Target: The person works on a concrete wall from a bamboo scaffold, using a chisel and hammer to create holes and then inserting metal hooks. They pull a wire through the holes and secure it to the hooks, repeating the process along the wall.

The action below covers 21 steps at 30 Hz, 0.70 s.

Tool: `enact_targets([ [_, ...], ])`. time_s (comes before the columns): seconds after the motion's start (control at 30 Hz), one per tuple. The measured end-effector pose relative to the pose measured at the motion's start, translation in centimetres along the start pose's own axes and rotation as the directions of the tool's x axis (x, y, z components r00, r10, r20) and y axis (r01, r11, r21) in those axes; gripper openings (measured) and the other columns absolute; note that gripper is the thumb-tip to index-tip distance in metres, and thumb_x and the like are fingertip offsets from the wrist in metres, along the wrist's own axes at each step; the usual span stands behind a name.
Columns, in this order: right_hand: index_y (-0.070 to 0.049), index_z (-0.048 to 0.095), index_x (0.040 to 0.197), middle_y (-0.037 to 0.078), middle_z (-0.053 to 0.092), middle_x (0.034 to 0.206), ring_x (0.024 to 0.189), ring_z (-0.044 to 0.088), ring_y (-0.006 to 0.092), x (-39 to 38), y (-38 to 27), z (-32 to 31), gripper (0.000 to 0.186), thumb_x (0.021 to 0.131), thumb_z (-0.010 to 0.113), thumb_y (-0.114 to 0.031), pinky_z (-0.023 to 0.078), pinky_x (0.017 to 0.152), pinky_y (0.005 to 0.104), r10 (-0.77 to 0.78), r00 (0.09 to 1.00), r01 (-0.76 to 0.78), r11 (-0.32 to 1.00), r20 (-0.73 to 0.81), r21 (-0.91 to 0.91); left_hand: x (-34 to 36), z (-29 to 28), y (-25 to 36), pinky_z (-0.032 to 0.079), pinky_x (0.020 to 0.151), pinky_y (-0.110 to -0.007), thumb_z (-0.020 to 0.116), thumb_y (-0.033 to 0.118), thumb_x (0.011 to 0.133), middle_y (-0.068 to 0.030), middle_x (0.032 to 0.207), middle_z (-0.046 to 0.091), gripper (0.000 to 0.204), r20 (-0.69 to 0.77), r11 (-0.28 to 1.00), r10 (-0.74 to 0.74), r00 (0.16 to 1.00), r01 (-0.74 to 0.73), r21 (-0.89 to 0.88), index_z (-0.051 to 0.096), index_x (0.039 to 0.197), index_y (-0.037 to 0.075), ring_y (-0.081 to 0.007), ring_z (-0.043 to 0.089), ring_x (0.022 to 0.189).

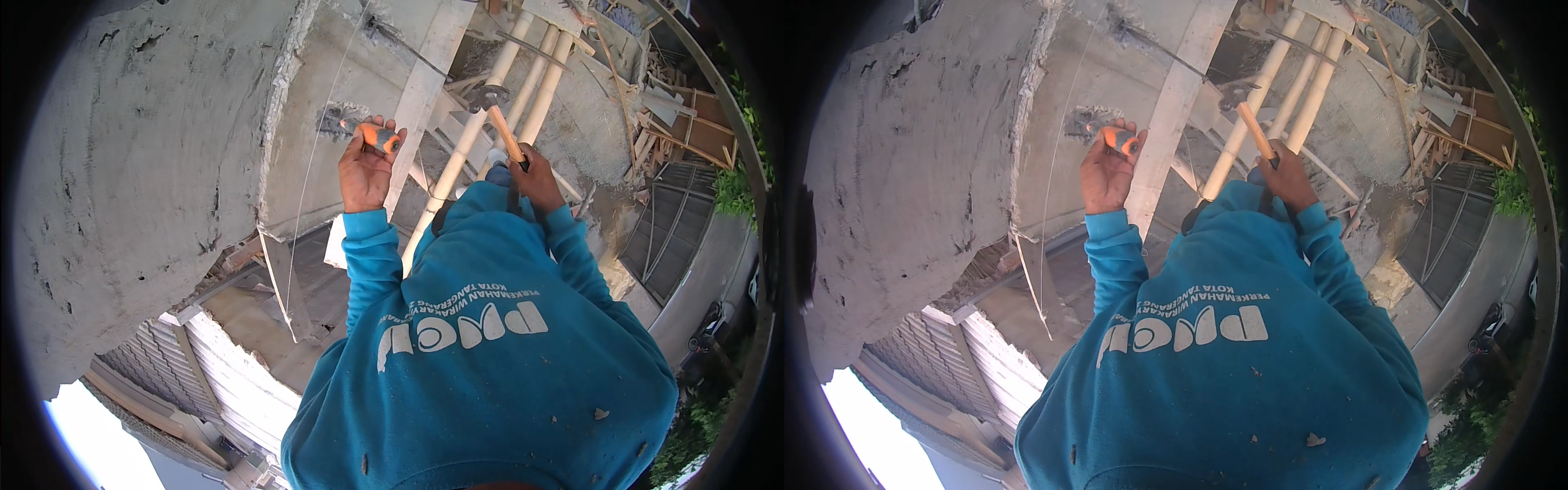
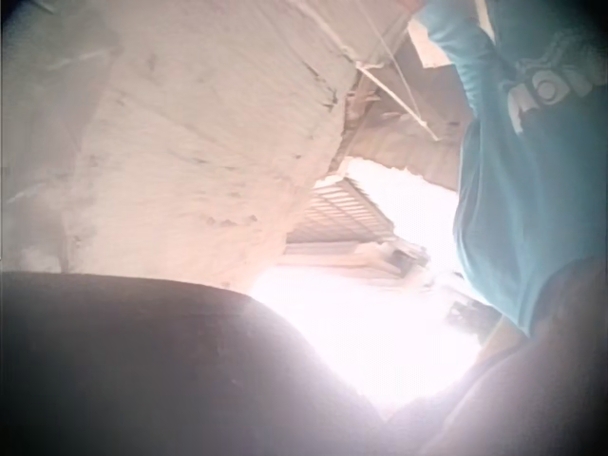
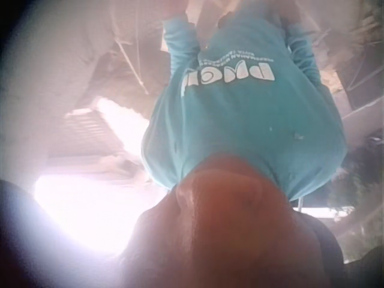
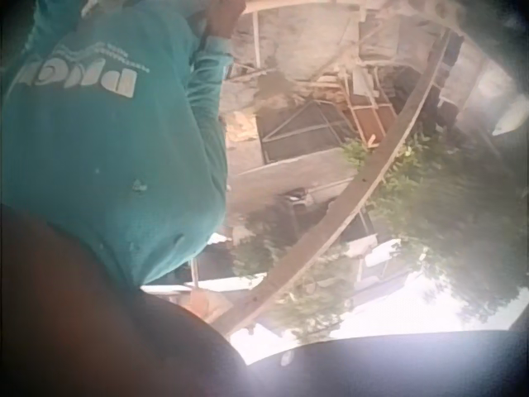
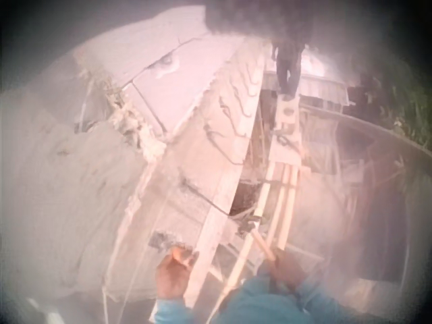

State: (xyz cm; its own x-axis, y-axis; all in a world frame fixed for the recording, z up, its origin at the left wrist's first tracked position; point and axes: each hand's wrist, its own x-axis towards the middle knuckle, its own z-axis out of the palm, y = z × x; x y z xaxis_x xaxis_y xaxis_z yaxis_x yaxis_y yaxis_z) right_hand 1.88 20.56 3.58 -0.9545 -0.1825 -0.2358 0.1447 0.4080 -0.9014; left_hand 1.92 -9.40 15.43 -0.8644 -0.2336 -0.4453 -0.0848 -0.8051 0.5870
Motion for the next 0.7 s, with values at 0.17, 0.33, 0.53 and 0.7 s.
enact_targets([
  [0.17,0.001,0.058,0.108,0.017,0.061,0.076,0.067,0.06,0.0216,0.2,-5.1,-0.7,0.033,0.086,0.066,-0.022,0.047,0.062,0.0361,-0.189,0.977,0.197,0.977,-0.093,0.078,-0.4,0.6,0.6,0.04,0.107,-0.054,0.048,0.016,0.098,-0.0175,0.114,0.057,0.028,0.012,0.997,0.037,0.999,-0.036,-0.063,0.05,0.113,-0.008,-0.0336,0.054,0.112],
  [0.33,0.001,0.059,0.106,0.011,0.059,0.071,0.063,0.055,0.0133,-0.2,-9.0,-0.6,0.031,0.085,0.069,-0.02,0.044,0.057,0.031,-0.256,0.959,0.276,0.944,-0.124,0.181,-0.2,0.6,0.2,0.041,0.106,-0.055,0.041,0.019,0.101,-0.0178,0.115,0.057,0.031,0.019,0.997,0.036,0.999,-0.034,-0.068,0.05,0.115,-0.007,-0.0336,0.056,0.111],
  [0.53,0.001,0.06,0.102,0.006,0.056,0.067,0.061,0.052,0.0105,-0.7,-11.6,0.1,0.03,0.085,0.071,-0.022,0.042,0.053,0.0281,-0.363,0.914,0.399,0.883,-0.18,0.245,0.8,0.0,0.9,0.041,0.107,-0.053,0.042,0.019,0.101,-0.0205,0.117,0.056,0.033,0.026,0.992,0.064,0.998,-0.061,-0.113,0.049,0.116,-0.01,-0.0341,0.055,0.113],
  [0.7,0.0,0.058,0.094,0.006,0.057,0.07,0.059,0.052,0.012,-2.6,-12.9,1.4,0.025,0.089,0.066,-0.023,0.042,0.052,0.0284,-0.445,0.836,0.545,0.736,-0.32,0.402,0.9,1.2,1.4,0.041,0.108,-0.051,0.043,0.016,0.1,-0.0243,0.117,0.055,0.034,-0.018,0.95,0.096,0.995,-0.097,-0.297,0.048,0.115,-0.013,-0.0346,0.055,0.113],
])
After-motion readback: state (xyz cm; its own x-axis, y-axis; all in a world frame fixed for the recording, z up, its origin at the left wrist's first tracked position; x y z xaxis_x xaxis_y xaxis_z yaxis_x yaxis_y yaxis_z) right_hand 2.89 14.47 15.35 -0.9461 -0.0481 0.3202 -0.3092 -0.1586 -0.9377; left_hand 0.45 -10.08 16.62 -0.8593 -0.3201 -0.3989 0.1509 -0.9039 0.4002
